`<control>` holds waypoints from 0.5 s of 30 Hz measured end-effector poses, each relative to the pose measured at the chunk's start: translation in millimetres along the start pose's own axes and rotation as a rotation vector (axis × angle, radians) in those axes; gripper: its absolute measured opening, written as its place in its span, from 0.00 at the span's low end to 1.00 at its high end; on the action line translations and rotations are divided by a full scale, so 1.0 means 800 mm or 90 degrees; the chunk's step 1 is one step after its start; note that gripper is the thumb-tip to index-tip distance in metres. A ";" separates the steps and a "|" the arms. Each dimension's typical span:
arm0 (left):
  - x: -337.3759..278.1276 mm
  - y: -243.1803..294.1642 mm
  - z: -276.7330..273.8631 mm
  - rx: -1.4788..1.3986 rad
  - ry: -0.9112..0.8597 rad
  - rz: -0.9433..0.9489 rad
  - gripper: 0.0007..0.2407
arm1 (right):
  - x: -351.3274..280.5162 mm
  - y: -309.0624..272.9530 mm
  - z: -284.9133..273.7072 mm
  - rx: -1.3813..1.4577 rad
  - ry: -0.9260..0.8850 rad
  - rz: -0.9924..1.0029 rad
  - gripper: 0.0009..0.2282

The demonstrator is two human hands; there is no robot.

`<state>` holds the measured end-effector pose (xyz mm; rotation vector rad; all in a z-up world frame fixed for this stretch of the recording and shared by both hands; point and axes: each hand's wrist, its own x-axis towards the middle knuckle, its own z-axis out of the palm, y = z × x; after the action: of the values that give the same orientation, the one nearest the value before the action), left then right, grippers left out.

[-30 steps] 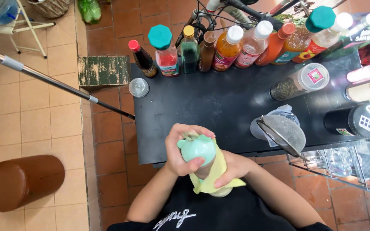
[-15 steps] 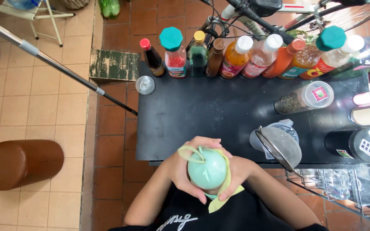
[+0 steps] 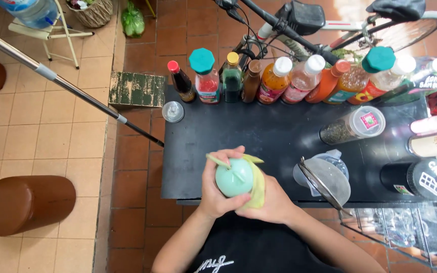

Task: The user is wiping down various bottles and containers on a coffee shop counter using a cleaning cloth.

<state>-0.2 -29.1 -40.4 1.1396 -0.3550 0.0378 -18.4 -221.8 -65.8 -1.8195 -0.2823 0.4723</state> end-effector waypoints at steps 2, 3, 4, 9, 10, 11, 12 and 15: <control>0.011 0.003 -0.006 -0.117 -0.049 -0.024 0.28 | 0.005 0.012 -0.010 0.173 -0.110 0.006 0.42; 0.015 0.005 -0.008 -0.236 -0.101 -0.054 0.28 | 0.006 0.018 -0.014 0.351 -0.217 0.020 0.44; 0.020 -0.003 -0.014 -0.233 -0.100 -0.052 0.28 | 0.009 0.037 -0.010 0.351 -0.220 0.018 0.44; 0.031 -0.023 -0.023 -0.350 -0.191 0.034 0.29 | 0.020 0.128 -0.002 0.663 -0.435 0.057 0.47; 0.028 -0.019 -0.023 -0.349 -0.187 0.035 0.29 | 0.016 0.122 -0.001 0.663 -0.439 0.058 0.47; 0.026 -0.015 -0.023 -0.316 -0.109 0.029 0.29 | 0.012 0.115 -0.001 0.599 -0.399 0.049 0.45; 0.024 -0.010 -0.024 -0.280 -0.032 0.023 0.29 | 0.010 0.108 0.000 0.535 -0.360 0.037 0.42; 0.016 -0.004 -0.021 -0.158 0.170 0.018 0.31 | -0.001 0.046 0.005 0.287 -0.145 0.067 0.36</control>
<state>17.1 -17.8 -45.6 0.8705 -0.1337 0.1650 -22.4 -229.4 -101.9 -1.3460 -0.2155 0.7550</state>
